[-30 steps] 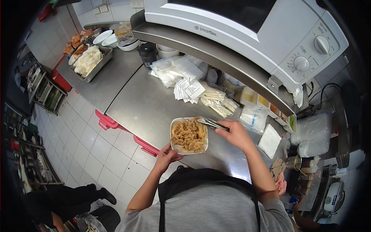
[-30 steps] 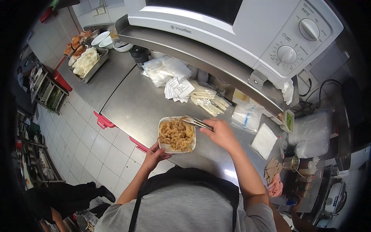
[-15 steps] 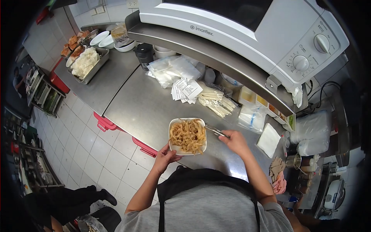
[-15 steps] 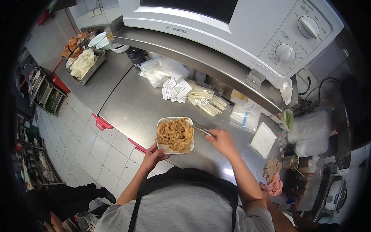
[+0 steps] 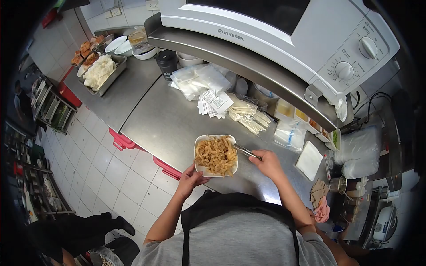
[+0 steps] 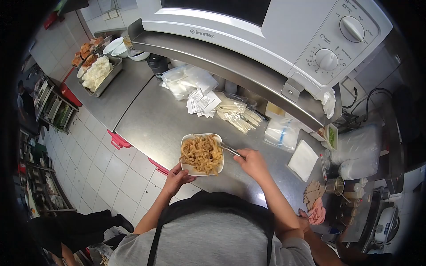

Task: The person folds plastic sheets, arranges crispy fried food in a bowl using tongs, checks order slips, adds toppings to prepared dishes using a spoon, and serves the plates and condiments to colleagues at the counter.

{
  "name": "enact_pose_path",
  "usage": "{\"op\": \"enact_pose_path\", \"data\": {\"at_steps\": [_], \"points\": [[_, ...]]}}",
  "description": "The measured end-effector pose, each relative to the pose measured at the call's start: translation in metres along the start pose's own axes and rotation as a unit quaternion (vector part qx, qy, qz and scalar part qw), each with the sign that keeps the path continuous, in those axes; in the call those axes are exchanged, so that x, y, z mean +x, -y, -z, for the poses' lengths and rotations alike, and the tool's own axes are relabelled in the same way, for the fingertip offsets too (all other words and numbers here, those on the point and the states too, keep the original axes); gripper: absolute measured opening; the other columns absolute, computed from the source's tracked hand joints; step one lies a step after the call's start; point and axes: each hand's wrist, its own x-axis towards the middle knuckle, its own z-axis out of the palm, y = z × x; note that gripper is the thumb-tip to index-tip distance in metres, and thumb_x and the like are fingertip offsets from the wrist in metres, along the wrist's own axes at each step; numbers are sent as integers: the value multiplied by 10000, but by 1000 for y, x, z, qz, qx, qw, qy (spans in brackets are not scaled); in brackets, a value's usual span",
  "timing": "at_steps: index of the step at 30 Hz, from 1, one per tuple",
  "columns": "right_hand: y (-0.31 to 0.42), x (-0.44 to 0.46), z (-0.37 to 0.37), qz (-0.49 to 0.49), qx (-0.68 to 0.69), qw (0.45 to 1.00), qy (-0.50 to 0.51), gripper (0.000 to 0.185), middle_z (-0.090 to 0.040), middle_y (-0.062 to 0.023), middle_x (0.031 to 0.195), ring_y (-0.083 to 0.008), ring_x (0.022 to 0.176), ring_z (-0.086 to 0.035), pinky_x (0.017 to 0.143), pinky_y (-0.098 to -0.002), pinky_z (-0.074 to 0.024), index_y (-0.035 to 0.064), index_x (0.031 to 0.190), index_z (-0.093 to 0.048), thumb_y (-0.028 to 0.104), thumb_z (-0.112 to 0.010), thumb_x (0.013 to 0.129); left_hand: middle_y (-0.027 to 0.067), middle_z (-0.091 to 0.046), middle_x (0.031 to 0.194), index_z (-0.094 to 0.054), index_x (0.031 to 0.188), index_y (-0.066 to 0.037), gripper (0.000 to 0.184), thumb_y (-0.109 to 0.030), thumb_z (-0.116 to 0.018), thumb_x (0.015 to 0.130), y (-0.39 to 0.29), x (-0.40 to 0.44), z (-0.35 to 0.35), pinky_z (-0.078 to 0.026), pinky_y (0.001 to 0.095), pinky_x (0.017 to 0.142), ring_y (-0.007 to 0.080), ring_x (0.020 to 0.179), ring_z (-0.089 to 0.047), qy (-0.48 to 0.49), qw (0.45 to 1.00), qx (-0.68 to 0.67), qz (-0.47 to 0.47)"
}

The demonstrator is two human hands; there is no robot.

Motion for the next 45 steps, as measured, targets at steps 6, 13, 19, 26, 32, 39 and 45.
{"op": "enact_pose_path", "data": {"at_steps": [6,13,19,26,32,39,45], "points": [[-7,4,-7,32,-6,999,2,242,-655,-130,935,-325,824,-622,736,-395,-486,74,985,-684,233,-659,804,128,-589,1152,-432,1293,-30,414,-87,-520,893,2,1,2,-551,364,838,255,931,-652,-3,1000,1,1],[-4,-22,43,70,-14,985,155,219,-654,-142,886,-326,802,-616,718,-390,-485,81,961,-690,214,-661,789,118,-595,1140,-439,1288,-35,414,-95,-530,888,1,1,3,-551,360,834,248,920,-655,1,1000,-2,0],[-7,-25,0,96,-28,986,131,227,-646,-142,846,-333,783,-611,706,-393,-483,74,948,-687,222,-667,776,122,-591,1146,-429,1303,-37,429,-86,-521,887,-1,1,1,-550,357,836,253,926,-653,-2,1000,0,3],[-13,-26,33,56,4,990,126,250,-646,-146,849,-329,778,-614,703,-384,-485,65,972,-675,214,-684,771,131,-579,1174,-366,1360,-57,498,-96,-523,889,3,3,7,-549,361,835,263,934,-653,7,1000,-1,10],[-33,-37,25,34,112,993,33,312,-632,-158,862,-278,741,-608,648,-353,-464,-7,995,-646,230,-693,798,121,-552,1228,-277,1435,-97,597,-123,-532,896,3,4,8,-539,362,839,283,963,-645,17,1000,14,15],[-110,-84,-5,41,30,977,-207,307,-550,-142,743,-253,637,-531,590,-339,-424,-9,1037,-613,189,-676,811,114,-555,1220,-291,1425,-89,582,-117,-535,898,-2,2,5,-540,361,852,269,970,-640,18,1000,10,18],[-153,-141,-31,-9,44,944,-327,281,-522,-120,812,-226,744,-520,665,-320,-421,-14,1026,-611,162,-669,815,145,-515,1261,-263,1421,-109,576,-91,-500,896,-3,4,7,-532,407,860,300,966,-640,29,999,9,34]]}}
